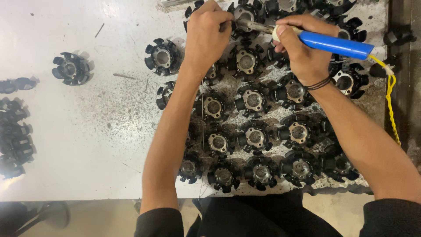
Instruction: The person uses a soldering iron to solder wires onto black rotor-like components arranged in rows on a workbench, working through them one at a time and setting finished pieces aside.
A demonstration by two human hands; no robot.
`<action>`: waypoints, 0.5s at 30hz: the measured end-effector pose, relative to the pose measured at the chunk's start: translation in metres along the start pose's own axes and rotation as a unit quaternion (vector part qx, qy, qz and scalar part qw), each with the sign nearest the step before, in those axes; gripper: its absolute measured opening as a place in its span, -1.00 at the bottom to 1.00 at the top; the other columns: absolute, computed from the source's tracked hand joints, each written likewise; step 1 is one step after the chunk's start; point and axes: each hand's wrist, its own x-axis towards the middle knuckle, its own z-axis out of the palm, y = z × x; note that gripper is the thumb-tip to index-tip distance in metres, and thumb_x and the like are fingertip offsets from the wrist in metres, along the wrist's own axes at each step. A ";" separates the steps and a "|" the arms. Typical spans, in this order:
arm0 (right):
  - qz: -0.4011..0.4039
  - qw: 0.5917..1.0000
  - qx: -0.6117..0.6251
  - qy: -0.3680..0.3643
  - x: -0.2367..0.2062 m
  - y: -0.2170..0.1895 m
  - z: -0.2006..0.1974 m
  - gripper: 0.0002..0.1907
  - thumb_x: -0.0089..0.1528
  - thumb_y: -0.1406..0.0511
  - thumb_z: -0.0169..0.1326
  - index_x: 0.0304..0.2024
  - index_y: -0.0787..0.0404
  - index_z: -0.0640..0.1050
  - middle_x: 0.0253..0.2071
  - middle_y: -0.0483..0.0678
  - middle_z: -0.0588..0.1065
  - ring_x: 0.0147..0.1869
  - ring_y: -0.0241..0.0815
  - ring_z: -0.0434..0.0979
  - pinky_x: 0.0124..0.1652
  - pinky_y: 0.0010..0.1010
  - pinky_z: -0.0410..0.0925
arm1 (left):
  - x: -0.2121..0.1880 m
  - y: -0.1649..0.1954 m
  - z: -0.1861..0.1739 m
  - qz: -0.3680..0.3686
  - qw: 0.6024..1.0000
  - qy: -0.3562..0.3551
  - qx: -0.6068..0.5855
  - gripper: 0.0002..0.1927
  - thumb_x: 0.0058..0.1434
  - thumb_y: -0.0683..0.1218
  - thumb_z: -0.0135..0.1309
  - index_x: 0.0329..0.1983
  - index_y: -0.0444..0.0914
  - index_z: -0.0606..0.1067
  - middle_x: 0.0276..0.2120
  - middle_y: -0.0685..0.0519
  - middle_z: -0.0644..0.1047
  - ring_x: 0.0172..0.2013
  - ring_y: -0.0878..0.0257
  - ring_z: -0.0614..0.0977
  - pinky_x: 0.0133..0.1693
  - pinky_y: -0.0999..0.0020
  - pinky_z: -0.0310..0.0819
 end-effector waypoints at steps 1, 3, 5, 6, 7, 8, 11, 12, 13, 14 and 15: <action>0.010 1.000 -0.011 0.001 0.000 0.000 0.000 -0.85 0.52 0.41 0.16 0.04 0.45 0.61 -0.22 0.11 0.61 -0.24 -0.24 0.66 -0.23 -0.51 0.55 | 0.000 0.000 0.001 0.008 1.000 0.000 0.014 -0.90 0.10 -0.29 0.24 -0.31 -0.30 0.66 -0.37 -0.07 0.57 -0.32 -0.04 0.64 -0.24 0.08 0.53; 0.018 1.000 -0.015 -0.003 0.001 -0.001 0.001 -0.84 0.49 0.43 0.12 0.05 0.45 0.60 -0.16 0.10 0.60 -0.17 -0.22 0.67 -0.18 -0.49 0.55 | 0.000 0.000 0.002 0.008 1.000 0.003 0.022 -0.90 0.11 -0.30 0.24 -0.31 -0.30 0.66 -0.36 -0.07 0.57 -0.30 -0.04 0.64 -0.23 0.08 0.53; 0.018 1.000 -0.024 0.000 0.002 -0.001 0.000 -0.86 0.48 0.43 0.12 0.02 0.45 0.60 -0.15 0.10 0.60 -0.17 -0.22 0.68 -0.19 -0.49 0.55 | 0.000 -0.001 0.002 -0.002 1.000 0.007 0.006 -0.89 0.10 -0.31 0.23 -0.30 -0.31 0.66 -0.34 -0.08 0.57 -0.31 -0.04 0.64 -0.25 0.09 0.52; 0.012 0.999 -0.030 0.003 0.003 -0.001 0.000 -0.87 0.49 0.43 0.14 -0.01 0.45 0.61 -0.17 0.10 0.60 -0.21 -0.22 0.68 -0.23 -0.50 0.55 | 0.001 -0.001 0.003 0.004 1.000 0.013 0.002 -0.88 0.11 -0.32 0.22 -0.29 -0.31 0.66 -0.33 -0.08 0.57 -0.31 -0.03 0.64 -0.26 0.10 0.52; 0.011 0.999 -0.033 0.005 0.003 -0.001 0.000 -0.87 0.49 0.42 0.15 -0.05 0.45 0.61 -0.18 0.10 0.60 -0.24 -0.22 0.68 -0.27 -0.51 0.54 | 0.000 -0.001 0.003 0.006 1.000 0.015 -0.002 -0.88 0.12 -0.32 0.21 -0.29 -0.31 0.66 -0.33 -0.08 0.57 -0.32 -0.03 0.64 -0.27 0.11 0.52; 0.018 1.000 -0.022 0.003 0.003 -0.001 0.000 -0.87 0.50 0.42 0.15 -0.03 0.44 0.61 -0.17 0.09 0.60 -0.21 -0.22 0.68 -0.23 -0.49 0.56 | 0.000 -0.001 0.003 0.005 1.000 0.016 -0.004 -0.87 0.13 -0.33 0.20 -0.28 -0.30 0.66 -0.32 -0.07 0.57 -0.32 -0.02 0.64 -0.28 0.11 0.52; 0.020 1.000 0.000 0.006 0.003 0.000 0.000 -0.86 0.51 0.42 0.14 0.01 0.44 0.61 -0.14 0.09 0.59 -0.16 -0.20 0.68 -0.16 -0.45 0.59 | -0.003 0.000 0.001 0.006 1.000 0.012 0.010 -0.86 0.13 -0.32 0.21 -0.25 -0.31 0.66 -0.31 -0.07 0.55 -0.31 -0.03 0.64 -0.26 0.09 0.53; 0.012 1.000 0.000 0.011 0.002 0.001 0.001 -0.86 0.51 0.42 0.15 0.01 0.45 0.62 -0.14 0.10 0.59 -0.18 -0.20 0.68 -0.19 -0.45 0.59 | -0.003 0.001 0.001 0.009 1.000 0.013 0.012 -0.86 0.13 -0.32 0.21 -0.25 -0.30 0.66 -0.31 -0.06 0.55 -0.30 -0.03 0.64 -0.25 0.09 0.53; 0.006 1.000 0.001 0.017 0.001 0.002 0.001 -0.86 0.51 0.42 0.16 0.01 0.45 0.63 -0.14 0.11 0.59 -0.20 -0.19 0.67 -0.21 -0.45 0.59 | -0.004 0.002 0.000 0.011 1.000 0.013 0.016 -0.86 0.13 -0.32 0.21 -0.25 -0.29 0.66 -0.31 -0.04 0.55 -0.29 -0.03 0.64 -0.24 0.09 0.54; 0.000 1.000 0.003 0.014 0.000 0.003 0.001 -0.86 0.51 0.42 0.16 0.03 0.45 0.62 -0.15 0.11 0.59 -0.19 -0.19 0.68 -0.20 -0.45 0.59 | -0.004 0.002 0.000 0.013 1.000 0.014 0.019 -0.85 0.13 -0.32 0.21 -0.26 -0.28 0.66 -0.30 -0.03 0.55 -0.28 -0.03 0.64 -0.23 0.09 0.54; -0.006 1.000 0.005 0.011 -0.001 0.004 0.001 -0.86 0.52 0.42 0.16 0.04 0.45 0.62 -0.17 0.11 0.59 -0.19 -0.18 0.68 -0.19 -0.44 0.59 | -0.005 0.003 -0.001 0.004 1.000 0.011 0.017 -0.86 0.12 -0.32 0.21 -0.26 -0.29 0.66 -0.31 -0.04 0.55 -0.29 -0.03 0.64 -0.24 0.09 0.54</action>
